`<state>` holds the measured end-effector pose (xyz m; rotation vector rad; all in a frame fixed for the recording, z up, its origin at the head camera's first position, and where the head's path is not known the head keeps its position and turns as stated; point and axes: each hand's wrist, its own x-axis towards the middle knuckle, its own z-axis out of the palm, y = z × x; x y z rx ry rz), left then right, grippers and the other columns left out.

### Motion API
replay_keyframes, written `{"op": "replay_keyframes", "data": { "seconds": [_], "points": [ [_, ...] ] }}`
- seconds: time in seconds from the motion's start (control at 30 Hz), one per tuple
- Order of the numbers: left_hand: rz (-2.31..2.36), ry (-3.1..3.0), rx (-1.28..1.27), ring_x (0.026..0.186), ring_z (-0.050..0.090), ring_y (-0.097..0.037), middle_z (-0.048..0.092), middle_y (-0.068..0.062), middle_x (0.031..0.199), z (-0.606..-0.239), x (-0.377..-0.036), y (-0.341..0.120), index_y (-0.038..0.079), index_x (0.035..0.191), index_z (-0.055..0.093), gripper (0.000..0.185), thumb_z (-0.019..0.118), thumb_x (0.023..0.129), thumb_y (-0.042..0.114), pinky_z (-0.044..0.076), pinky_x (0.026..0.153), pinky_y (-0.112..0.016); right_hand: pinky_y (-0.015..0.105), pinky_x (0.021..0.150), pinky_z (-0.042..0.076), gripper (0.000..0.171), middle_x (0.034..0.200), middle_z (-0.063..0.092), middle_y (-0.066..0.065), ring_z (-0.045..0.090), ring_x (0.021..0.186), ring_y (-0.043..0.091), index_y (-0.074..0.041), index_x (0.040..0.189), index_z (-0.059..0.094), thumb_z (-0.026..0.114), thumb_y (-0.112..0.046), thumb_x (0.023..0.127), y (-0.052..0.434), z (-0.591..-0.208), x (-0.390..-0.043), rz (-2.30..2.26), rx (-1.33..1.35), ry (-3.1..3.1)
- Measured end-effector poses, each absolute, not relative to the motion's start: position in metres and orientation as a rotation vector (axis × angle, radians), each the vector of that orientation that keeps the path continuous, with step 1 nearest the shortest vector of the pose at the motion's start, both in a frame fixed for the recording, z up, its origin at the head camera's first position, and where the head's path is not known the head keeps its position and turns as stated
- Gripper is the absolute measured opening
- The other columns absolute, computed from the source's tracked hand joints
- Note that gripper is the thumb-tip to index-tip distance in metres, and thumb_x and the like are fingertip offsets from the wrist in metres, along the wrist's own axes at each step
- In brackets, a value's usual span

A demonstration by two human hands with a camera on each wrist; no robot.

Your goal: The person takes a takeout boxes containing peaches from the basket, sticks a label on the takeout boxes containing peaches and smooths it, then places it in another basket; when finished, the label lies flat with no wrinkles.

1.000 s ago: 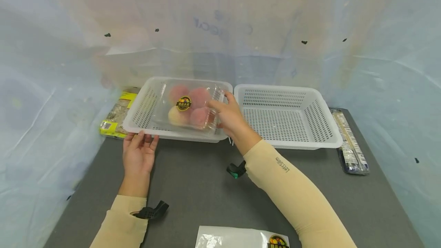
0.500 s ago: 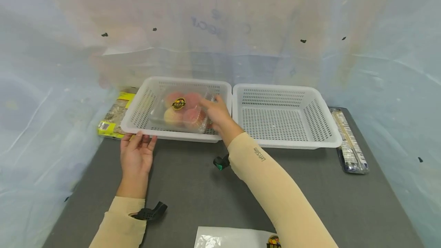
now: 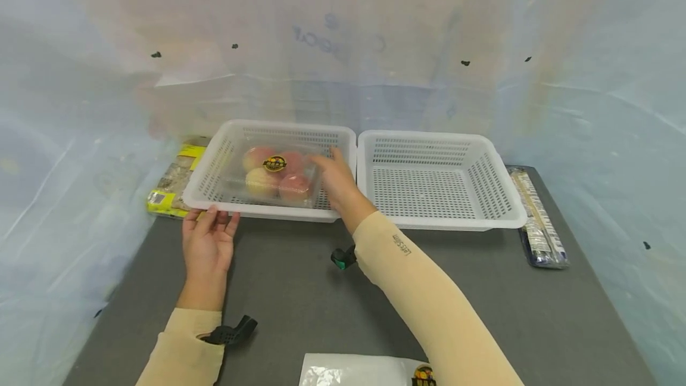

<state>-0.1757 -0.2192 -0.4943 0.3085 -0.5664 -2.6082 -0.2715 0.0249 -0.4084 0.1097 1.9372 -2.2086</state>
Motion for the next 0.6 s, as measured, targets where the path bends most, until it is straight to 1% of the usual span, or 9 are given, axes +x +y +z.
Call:
{"op": "replay_keyframes", "data": {
  "seconds": [0.07, 0.2, 0.3, 0.37, 0.43, 0.5, 0.6],
  "points": [
    [-2.608, -0.568, 0.318, 0.076, 0.067, -0.026, 0.062, -0.019, 0.095, -0.494, -0.176, -0.22, 0.004, 0.126, 0.052, 0.03, 0.063, 0.104, -0.014, 0.066, 0.068, -0.042, 0.054, 0.12, 0.039, 0.085, 0.174, 0.029, 0.016, 0.037, 0.155, 0.035, -0.014, 0.175, 0.023, 0.07, -0.03, 0.105, 0.029, -0.403, -0.271, -2.221, 0.044, 1.96],
    [-2.619, -0.56, 0.342, 0.076, 0.067, -0.026, 0.062, -0.019, 0.096, -0.495, -0.177, -0.22, 0.004, 0.125, 0.052, 0.029, 0.063, 0.104, -0.014, 0.066, 0.068, -0.042, 0.052, 0.114, 0.047, 0.074, 0.166, 0.042, 0.02, 0.051, 0.144, 0.035, -0.012, 0.172, 0.032, 0.068, -0.027, 0.109, 0.04, -0.394, -0.268, -2.174, -0.141, 2.0],
    [-2.619, -0.575, 0.352, 0.077, 0.067, -0.026, 0.062, -0.018, 0.098, -0.494, -0.176, -0.22, 0.004, 0.125, 0.053, 0.028, 0.062, 0.105, -0.013, 0.066, 0.068, -0.042, 0.052, 0.107, 0.053, 0.065, 0.154, 0.057, 0.016, 0.059, 0.135, 0.035, -0.011, 0.168, 0.041, 0.066, -0.027, 0.11, 0.05, -0.391, -0.261, -2.023, -0.321, 2.115],
    [-2.617, -0.601, 0.362, 0.078, 0.067, -0.025, 0.062, -0.017, 0.1, -0.493, -0.175, -0.221, 0.003, 0.124, 0.054, 0.026, 0.063, 0.105, -0.012, 0.066, 0.069, -0.042, 0.049, 0.102, 0.055, 0.06, 0.147, 0.063, 0.011, 0.064, 0.128, 0.032, -0.013, 0.165, 0.047, 0.065, -0.029, 0.11, 0.059, -0.391, -0.254, -1.872, -0.452, 2.244],
    [-2.613, -0.645, 0.394, 0.079, 0.067, -0.025, 0.062, -0.017, 0.101, -0.49, -0.173, -0.221, 0.003, 0.122, 0.054, 0.023, 0.064, 0.106, -0.01, 0.066, 0.072, -0.042, 0.047, 0.097, 0.057, 0.057, 0.142, 0.066, 0.009, 0.066, 0.122, 0.029, -0.014, 0.162, 0.052, 0.066, -0.033, 0.11, 0.07, -0.39, -0.245, -1.703, -0.586, 2.369],
    [-2.609, -0.726, 0.452, 0.081, 0.067, -0.024, 0.062, -0.016, 0.1, -0.485, -0.169, -0.22, 0.002, 0.119, 0.054, 0.018, 0.066, 0.107, -0.005, 0.065, 0.076, -0.043, 0.046, 0.094, 0.058, 0.056, 0.142, 0.067, 0.01, 0.067, 0.119, 0.026, -0.014, 0.16, 0.055, 0.066, -0.035, 0.11, 0.082, -0.39, -0.236, -1.54, -0.715, 2.466],
    [-2.63, -0.974, 0.535, 0.086, 0.065, -0.023, 0.061, -0.012, 0.101, -0.478, -0.158, -0.217, 0.005, 0.117, 0.053, 0.014, 0.066, 0.11, 0.006, 0.064, 0.085, -0.043, 0.046, 0.096, 0.057, 0.055, 0.145, 0.066, 0.009, 0.066, 0.121, 0.024, -0.011, 0.157, 0.058, 0.067, -0.038, 0.11, 0.101, -0.388, -0.22, -1.356, -0.847, 2.546]
  ]
}}
